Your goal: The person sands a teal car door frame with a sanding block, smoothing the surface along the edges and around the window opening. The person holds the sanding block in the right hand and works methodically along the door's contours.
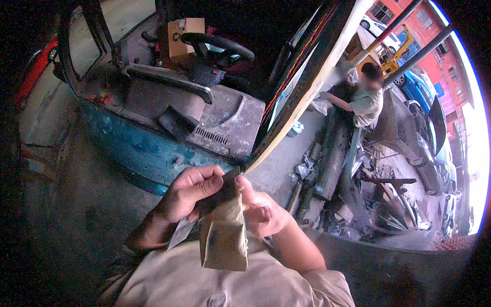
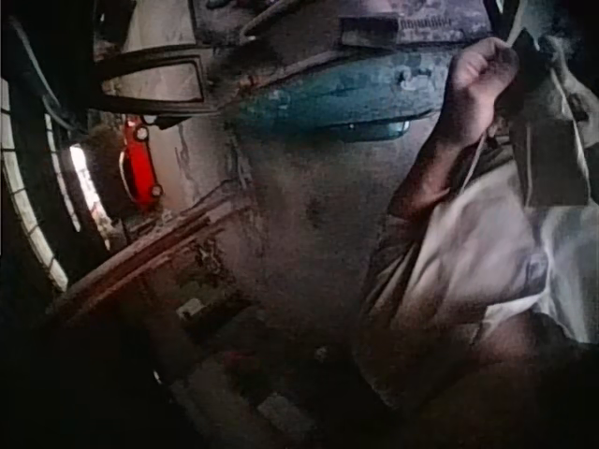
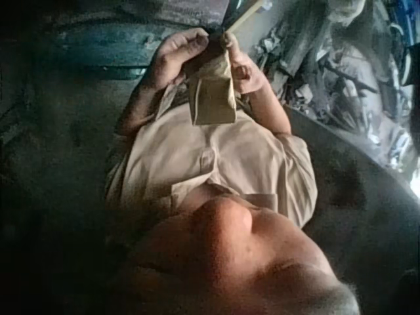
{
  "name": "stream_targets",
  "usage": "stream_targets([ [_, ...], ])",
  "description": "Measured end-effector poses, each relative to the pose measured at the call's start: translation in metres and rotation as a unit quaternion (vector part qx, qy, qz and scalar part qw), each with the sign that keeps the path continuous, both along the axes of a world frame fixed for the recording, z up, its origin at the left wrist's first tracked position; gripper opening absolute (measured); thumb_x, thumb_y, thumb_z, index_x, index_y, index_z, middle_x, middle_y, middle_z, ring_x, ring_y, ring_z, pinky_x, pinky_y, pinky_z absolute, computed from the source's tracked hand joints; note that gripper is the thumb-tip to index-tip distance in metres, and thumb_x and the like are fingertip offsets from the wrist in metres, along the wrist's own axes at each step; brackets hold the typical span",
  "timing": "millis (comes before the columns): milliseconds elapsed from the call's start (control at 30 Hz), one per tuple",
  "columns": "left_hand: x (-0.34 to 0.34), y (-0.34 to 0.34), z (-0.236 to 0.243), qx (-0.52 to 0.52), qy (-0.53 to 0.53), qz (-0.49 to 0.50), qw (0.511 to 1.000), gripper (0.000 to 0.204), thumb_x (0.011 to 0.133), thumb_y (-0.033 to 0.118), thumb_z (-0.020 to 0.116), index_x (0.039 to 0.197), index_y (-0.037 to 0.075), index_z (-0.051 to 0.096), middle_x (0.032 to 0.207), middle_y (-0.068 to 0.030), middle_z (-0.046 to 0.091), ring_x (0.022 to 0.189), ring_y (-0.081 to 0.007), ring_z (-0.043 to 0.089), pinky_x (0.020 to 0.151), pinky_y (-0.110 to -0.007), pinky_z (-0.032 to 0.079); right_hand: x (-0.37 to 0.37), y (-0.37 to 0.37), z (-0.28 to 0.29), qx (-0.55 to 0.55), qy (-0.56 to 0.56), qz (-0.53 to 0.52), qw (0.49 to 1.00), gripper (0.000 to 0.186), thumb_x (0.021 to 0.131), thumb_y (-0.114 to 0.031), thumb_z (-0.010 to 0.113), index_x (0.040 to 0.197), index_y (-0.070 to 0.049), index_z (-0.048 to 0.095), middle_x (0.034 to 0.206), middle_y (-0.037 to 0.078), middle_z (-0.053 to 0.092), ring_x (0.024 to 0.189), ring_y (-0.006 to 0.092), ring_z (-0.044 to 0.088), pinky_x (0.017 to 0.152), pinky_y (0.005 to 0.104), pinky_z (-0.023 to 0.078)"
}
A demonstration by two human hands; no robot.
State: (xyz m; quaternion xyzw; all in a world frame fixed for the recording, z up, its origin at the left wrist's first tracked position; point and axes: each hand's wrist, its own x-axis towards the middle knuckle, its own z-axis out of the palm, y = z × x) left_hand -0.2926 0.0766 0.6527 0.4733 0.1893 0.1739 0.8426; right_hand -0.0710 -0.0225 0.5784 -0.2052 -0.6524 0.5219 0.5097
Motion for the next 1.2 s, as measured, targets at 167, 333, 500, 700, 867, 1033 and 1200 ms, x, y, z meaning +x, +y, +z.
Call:
stream_targets([
  [167,-0.003,0.000,-0.005,-0.007,0.003,0.027,1.000,0.029,0.108,0.035,0.053,0.100,0.009,0.062,0.067,0.0058,0.056,0.043,-0.0003,0.043,0.037,-0.019,0.029,0.009,-0.003,0.002,0.004,-0.117,-0.062,0.991,0.098,0.077,0.004,0.063,0.165,-0.008,0.020,0.124,0.018,0.071,0.111,0.0259,0.070,0.094,0.0337,0.051],
  [333,-0.006,0.006,-0.015,0.004,0.057,0.028,0.998,0.025,0.108,0.032,0.053,0.097,0.012,0.062,0.065,0.0066,0.053,0.043,-0.0009,0.041,0.038,-0.019,0.029,0.013,0.001,0.033,0.020,-0.251,-0.136,0.958,0.096,0.065,0.008,0.061,0.156,-0.017,0.045,0.101,0.020,0.071,0.080,0.0311,0.070,0.073,0.0373,0.054],
  [500,-0.017,0.007,-0.022,-0.015,0.075,0.075,0.994,0.023,0.105,0.030,0.058,0.100,0.009,0.064,0.068,0.0037,0.060,0.040,-0.0032,0.045,0.034,-0.021,0.030,0.028,0.000,0.065,-0.024,-0.477,-0.072,0.876,0.090,0.066,0.000,0.063,0.153,-0.019,0.051,0.093,0.016,0.070,0.077,0.0368,0.067,0.077,0.0403,0.056],
  [700,-0.010,-0.002,-0.017,-0.040,0.065,0.234,0.969,0.020,0.105,0.028,0.060,0.108,0.008,0.064,0.072,0.0024,0.062,0.043,-0.0033,0.044,0.035,-0.020,0.029,0.031,-0.009,0.056,-0.223,0.037,-0.383,0.896,0.068,0.084,0.002,0.056,0.152,0.001,0.047,0.124,0.010,0.069,0.108,0.0120,0.064,0.095,0.0276,0.050],
  [867,0.006,-0.013,-0.008,0.037,0.032,0.284,0.958,0.023,0.107,0.030,0.057,0.103,0.009,0.063,0.069,0.0041,0.060,0.043,-0.0015,0.041,0.036,-0.020,0.027,0.023,0.003,0.073,-0.180,0.284,-0.346,0.876,0.055,0.098,-0.009,0.065,0.147,0.007,0.047,0.130,0.013,0.067,0.117,0.0221,0.066,0.101,0.0400,0.052],
  [1033,0.020,-0.019,-0.005,0.096,-0.035,0.256,0.961,0.020,0.108,0.024,0.057,0.098,0.007,0.060,0.071,0.0082,0.051,0.061,0.0017,0.042,0.051,-0.018,0.032,0.002,-0.002,0.087,-0.163,0.327,-0.279,0.888,0.056,0.099,-0.011,0.066,0.150,0.004,0.046,0.138,0.016,0.063,0.123,0.0257,0.063,0.106,0.0439,0.050],
  [1200,0.023,-0.013,-0.019,0.273,0.007,0.286,0.918,0.027,0.107,0.024,0.058,0.092,0.002,0.060,0.070,0.0059,0.044,0.066,-0.0041,0.037,0.056,-0.024,0.030,-0.002,-0.014,0.080,-0.125,0.258,-0.253,0.924,0.050,0.098,-0.014,0.069,0.143,0.002,0.055,0.138,0.016,0.064,0.123,0.0271,0.065,0.105,0.0456,0.053],
])
